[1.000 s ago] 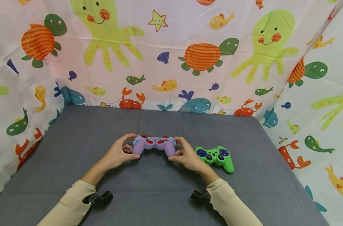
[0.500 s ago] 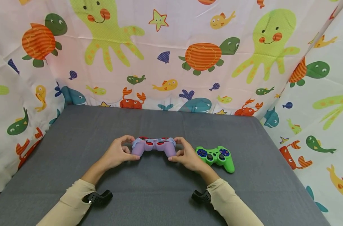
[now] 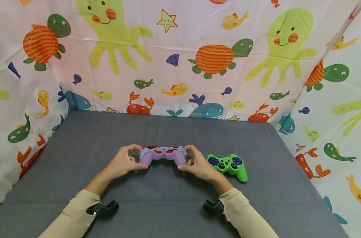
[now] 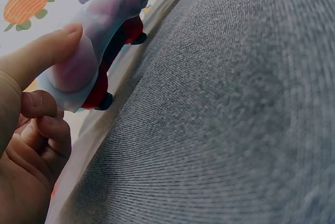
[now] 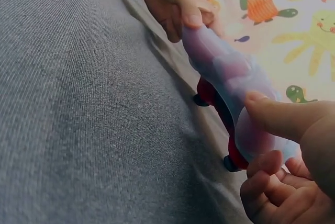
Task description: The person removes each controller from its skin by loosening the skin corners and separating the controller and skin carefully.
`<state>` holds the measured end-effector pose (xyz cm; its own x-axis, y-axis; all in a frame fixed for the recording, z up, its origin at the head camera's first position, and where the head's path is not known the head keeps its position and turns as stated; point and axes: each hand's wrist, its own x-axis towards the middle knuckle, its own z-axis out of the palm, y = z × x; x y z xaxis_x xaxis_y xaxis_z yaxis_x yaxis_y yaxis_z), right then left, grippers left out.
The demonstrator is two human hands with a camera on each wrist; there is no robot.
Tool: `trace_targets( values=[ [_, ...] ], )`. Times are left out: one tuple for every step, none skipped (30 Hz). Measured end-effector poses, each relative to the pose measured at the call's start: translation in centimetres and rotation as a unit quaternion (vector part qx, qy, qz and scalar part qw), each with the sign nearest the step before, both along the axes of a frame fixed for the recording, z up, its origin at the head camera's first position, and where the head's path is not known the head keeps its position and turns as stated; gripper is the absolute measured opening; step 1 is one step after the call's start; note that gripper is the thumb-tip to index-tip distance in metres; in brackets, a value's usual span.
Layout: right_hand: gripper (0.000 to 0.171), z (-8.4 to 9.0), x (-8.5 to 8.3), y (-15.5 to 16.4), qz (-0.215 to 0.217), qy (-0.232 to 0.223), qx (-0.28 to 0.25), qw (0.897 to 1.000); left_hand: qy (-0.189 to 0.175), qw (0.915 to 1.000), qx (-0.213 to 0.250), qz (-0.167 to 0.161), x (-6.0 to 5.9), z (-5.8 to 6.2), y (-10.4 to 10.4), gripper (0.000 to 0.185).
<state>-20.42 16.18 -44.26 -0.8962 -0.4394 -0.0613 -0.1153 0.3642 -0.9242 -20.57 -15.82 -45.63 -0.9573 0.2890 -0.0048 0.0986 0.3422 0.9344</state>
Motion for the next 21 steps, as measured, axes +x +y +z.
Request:
trace_targets(
  values=[
    [0.059, 0.05, -0.01, -0.01, -0.001, 0.000, 0.003, 1.000, -0.001, 1.0000, 0.002, -0.001, -0.01, -0.04, 0.01, 0.058],
    [0.058, 0.09, -0.03, -0.03, 0.000, 0.000, 0.006, 1.000, -0.003, 1.0000, 0.004, -0.001, -0.04, -0.09, 0.01, 0.058],
    [0.057, 0.08, -0.05, -0.03, 0.000, -0.001, 0.008, 1.000, -0.005, 1.0000, 0.006, -0.003, -0.06, -0.14, 0.00, 0.058],
    [0.057, 0.08, -0.06, -0.04, 0.000, 0.000, 0.011, 1.000, -0.006, 0.9999, 0.007, -0.003, -0.08, -0.19, -0.01, 0.058],
    [0.056, 0.08, -0.06, -0.06, 0.000, -0.001, 0.012, 1.000, -0.007, 0.9999, 0.008, -0.004, -0.12, -0.24, -0.03, 0.058],
    [0.055, 0.08, -0.06, -0.06, 0.001, 0.000, 0.012, 1.000, -0.007, 0.9999, 0.008, -0.004, -0.14, -0.27, -0.04, 0.058],
    [0.055, 0.10, -0.04, -0.09, 0.002, 0.001, 0.012, 1.000, -0.007, 0.9999, 0.008, -0.004, -0.16, -0.26, -0.05, 0.058],
    [0.054, 0.09, -0.03, -0.11, 0.003, 0.003, 0.011, 1.000, -0.006, 0.9999, 0.007, -0.004, -0.17, -0.24, -0.08, 0.057],
    [0.054, 0.02, -0.04, -0.13, 0.004, 0.006, 0.007, 1.000, -0.005, 1.0000, 0.006, -0.004, -0.17, -0.18, -0.13, 0.057],
    [0.054, -0.03, -0.05, -0.17, 0.004, 0.009, 0.002, 1.000, -0.005, 1.0000, 0.005, -0.004, -0.17, -0.05, -0.21, 0.057],
    [0.053, -0.07, -0.05, -0.23, 0.004, 0.012, -0.004, 1.000, -0.005, 1.0000, 0.002, -0.004, -0.17, 0.08, -0.31, 0.057],
    [0.054, -0.11, -0.04, -0.29, 0.004, 0.014, -0.009, 1.000, -0.005, 1.0000, 0.001, -0.004, -0.17, 0.21, -0.41, 0.057],
    [0.055, -0.16, -0.03, -0.39, 0.005, 0.015, -0.014, 1.000, -0.005, 1.0000, -0.001, -0.005, -0.18, 0.34, -0.52, 0.057],
    [0.056, -0.25, -0.01, -0.45, 0.004, 0.017, -0.020, 1.000, -0.005, 1.0000, -0.002, -0.004, -0.20, 0.42, -0.64, 0.057],
    [0.059, -0.31, 0.03, -0.52, 0.003, 0.018, -0.024, 1.000, -0.006, 1.0000, -0.001, -0.004, -0.24, 0.49, -0.74, 0.057],
    [0.062, -0.35, 0.08, -0.61, 0.002, 0.020, -0.026, 0.999, -0.005, 1.0000, 0.000, -0.003, -0.27, 0.52, -0.82, 0.057],
    [0.066, -0.39, 0.12, -0.67, 0.002, 0.020, -0.027, 0.999, -0.004, 1.0000, 0.000, -0.002, -0.31, 0.50, -0.87, 0.057],
    [0.069, -0.43, 0.17, -0.73, 0.001, 0.020, -0.028, 0.999, -0.003, 1.0000, 0.001, -0.001, -0.34, 0.46, -0.88, 0.056],
    [0.072, -0.50, 0.18, -0.76, -0.001, 0.022, -0.027, 0.999, -0.004, 1.0000, 0.003, -0.001, -0.35, 0.44, -0.87, 0.056],
    [0.073, -0.51, 0.19, -0.78, -0.005, 0.024, -0.028, 0.999, -0.005, 1.0000, 0.003, -0.001, -0.37, 0.41, -0.83, 0.056],
    [0.074, -0.52, 0.18, -0.80, -0.010, 0.024, -0.029, 0.999, -0.005, 1.0000, 0.003, -0.002, -0.38, 0.39, -0.77, 0.057]
  ],
)
